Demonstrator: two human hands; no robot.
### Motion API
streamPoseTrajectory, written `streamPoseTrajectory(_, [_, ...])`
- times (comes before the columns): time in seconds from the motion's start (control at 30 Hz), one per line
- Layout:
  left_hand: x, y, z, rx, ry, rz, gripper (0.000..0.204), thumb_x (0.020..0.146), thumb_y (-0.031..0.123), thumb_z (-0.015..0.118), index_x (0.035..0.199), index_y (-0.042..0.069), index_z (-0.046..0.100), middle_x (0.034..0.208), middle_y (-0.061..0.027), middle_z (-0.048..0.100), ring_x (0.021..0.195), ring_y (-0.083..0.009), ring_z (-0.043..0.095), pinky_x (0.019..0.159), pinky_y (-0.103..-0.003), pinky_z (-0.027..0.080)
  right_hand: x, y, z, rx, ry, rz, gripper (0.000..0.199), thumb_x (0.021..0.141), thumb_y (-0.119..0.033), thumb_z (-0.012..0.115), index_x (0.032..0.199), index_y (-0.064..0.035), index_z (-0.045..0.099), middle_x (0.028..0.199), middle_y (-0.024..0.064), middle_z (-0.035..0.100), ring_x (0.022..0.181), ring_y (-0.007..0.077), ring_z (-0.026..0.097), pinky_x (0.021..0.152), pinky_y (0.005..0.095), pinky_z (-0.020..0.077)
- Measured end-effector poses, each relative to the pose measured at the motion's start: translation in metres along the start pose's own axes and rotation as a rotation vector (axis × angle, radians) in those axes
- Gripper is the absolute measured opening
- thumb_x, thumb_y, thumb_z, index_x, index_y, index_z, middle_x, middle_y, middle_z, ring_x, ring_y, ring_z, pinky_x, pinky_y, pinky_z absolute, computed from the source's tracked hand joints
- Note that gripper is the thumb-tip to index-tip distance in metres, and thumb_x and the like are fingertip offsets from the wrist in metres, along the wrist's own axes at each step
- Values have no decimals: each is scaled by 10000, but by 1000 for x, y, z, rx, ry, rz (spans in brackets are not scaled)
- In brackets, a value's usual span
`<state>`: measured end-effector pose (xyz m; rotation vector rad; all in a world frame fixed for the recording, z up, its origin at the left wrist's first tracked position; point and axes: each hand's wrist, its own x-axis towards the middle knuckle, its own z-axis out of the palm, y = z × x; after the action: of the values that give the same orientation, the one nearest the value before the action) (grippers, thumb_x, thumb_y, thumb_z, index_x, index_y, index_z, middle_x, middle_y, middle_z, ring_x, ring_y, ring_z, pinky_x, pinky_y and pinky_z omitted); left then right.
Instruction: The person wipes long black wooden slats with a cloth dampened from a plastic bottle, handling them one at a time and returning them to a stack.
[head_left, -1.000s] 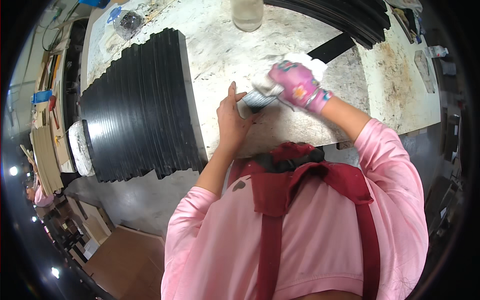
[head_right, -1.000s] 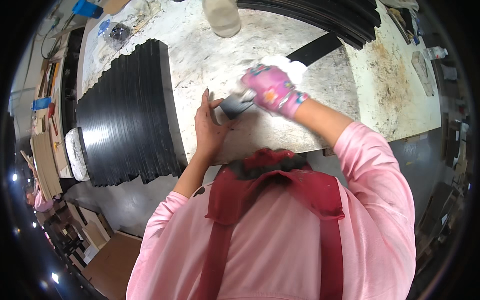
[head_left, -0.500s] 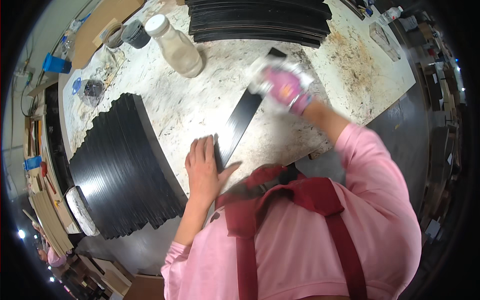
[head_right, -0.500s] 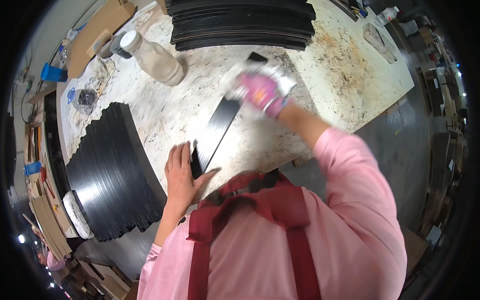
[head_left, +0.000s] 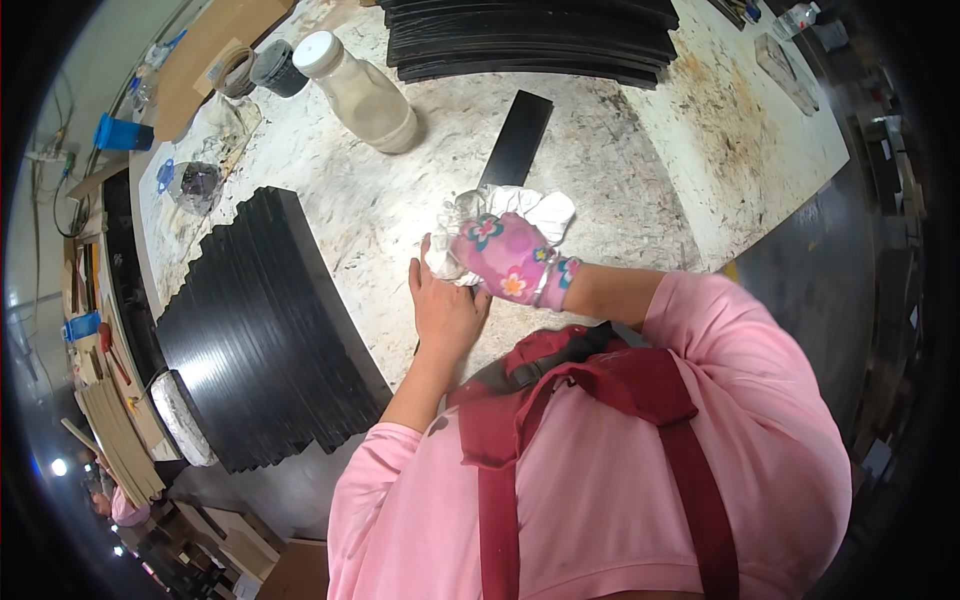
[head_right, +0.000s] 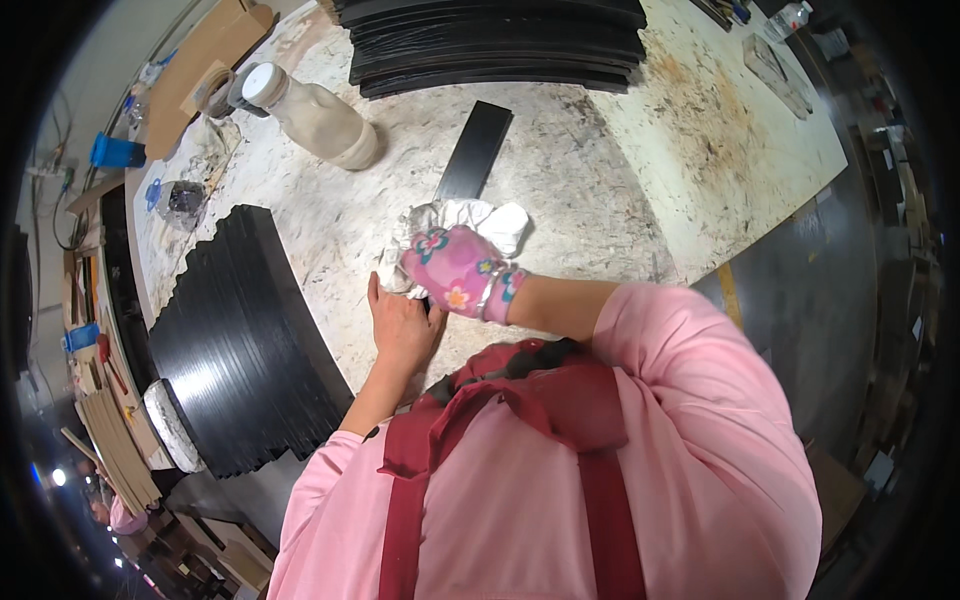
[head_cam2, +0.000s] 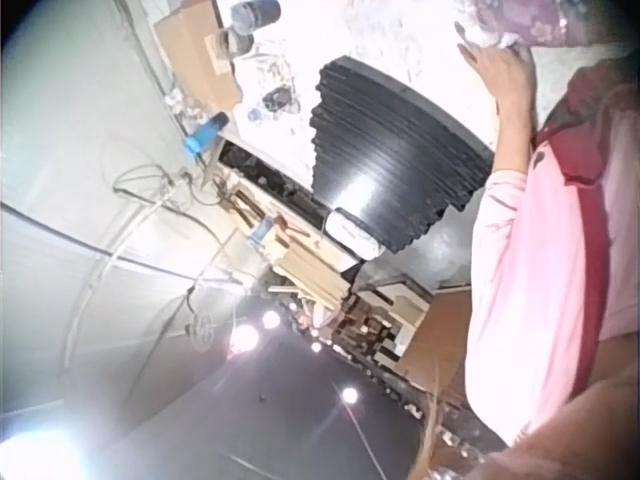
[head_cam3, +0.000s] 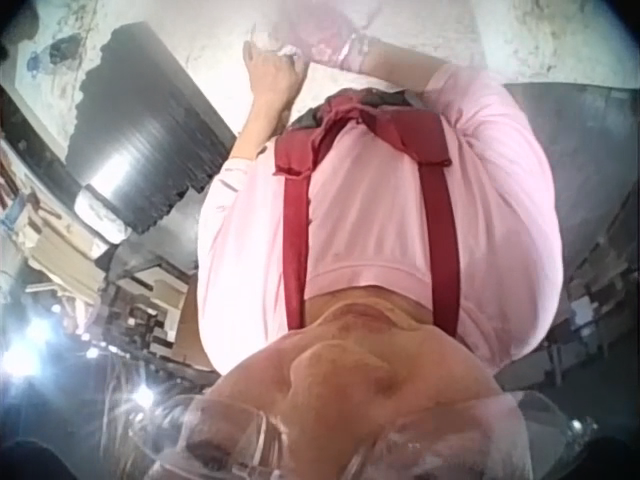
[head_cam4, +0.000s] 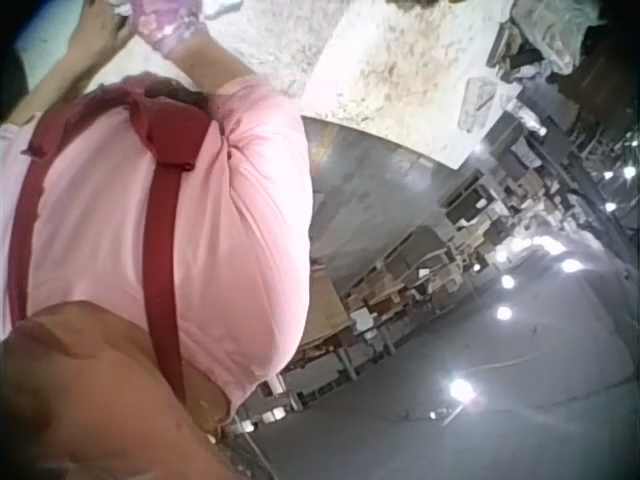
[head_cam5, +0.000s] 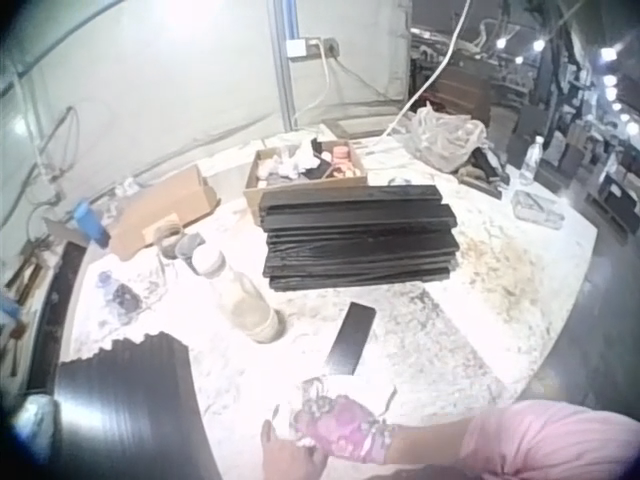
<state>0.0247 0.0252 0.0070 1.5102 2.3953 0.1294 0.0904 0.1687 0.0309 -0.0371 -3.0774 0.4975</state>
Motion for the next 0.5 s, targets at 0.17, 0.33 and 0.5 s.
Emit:
streamPoseTrajectory(0.17, [-1, 7, 0, -114, 242, -43, 750, 838, 375, 608, 1391, -41, 318, 1472, -169, 320, 1352, -350, 294, 1097, -481, 215, 24, 88, -43, 577, -34, 618, 385, 894, -388, 561, 1034, -32, 610, 984, 136, 656, 870, 224, 670, 754, 360, 554])
streamPoseTrajectory(0.33, [0, 6, 2, -110, 244, -36, 744, 839, 363, 615, 1391, -38, 320, 1467, -171, 326, 1351, -353, 292, 1090, -490, 221, 17, 57, -38, 307, 46, 486, 312, 900, -355, 545, 1032, -79, 610, 960, 103, 649, 870, 241, 642, 718, 367, 539])
streamPoseTrajectory(0.5, [-2, 2, 5, -86, 186, -42, 741, 832, 339, 633, 1392, -34, 322, 1467, -165, 329, 1354, -347, 287, 1088, -493, 227, -6, 28, 3, 84, 80, 142, 260, 878, -320, 578, 1017, -106, 620, 899, 98, 639, 825, 234, 643, 712, 383, 530])
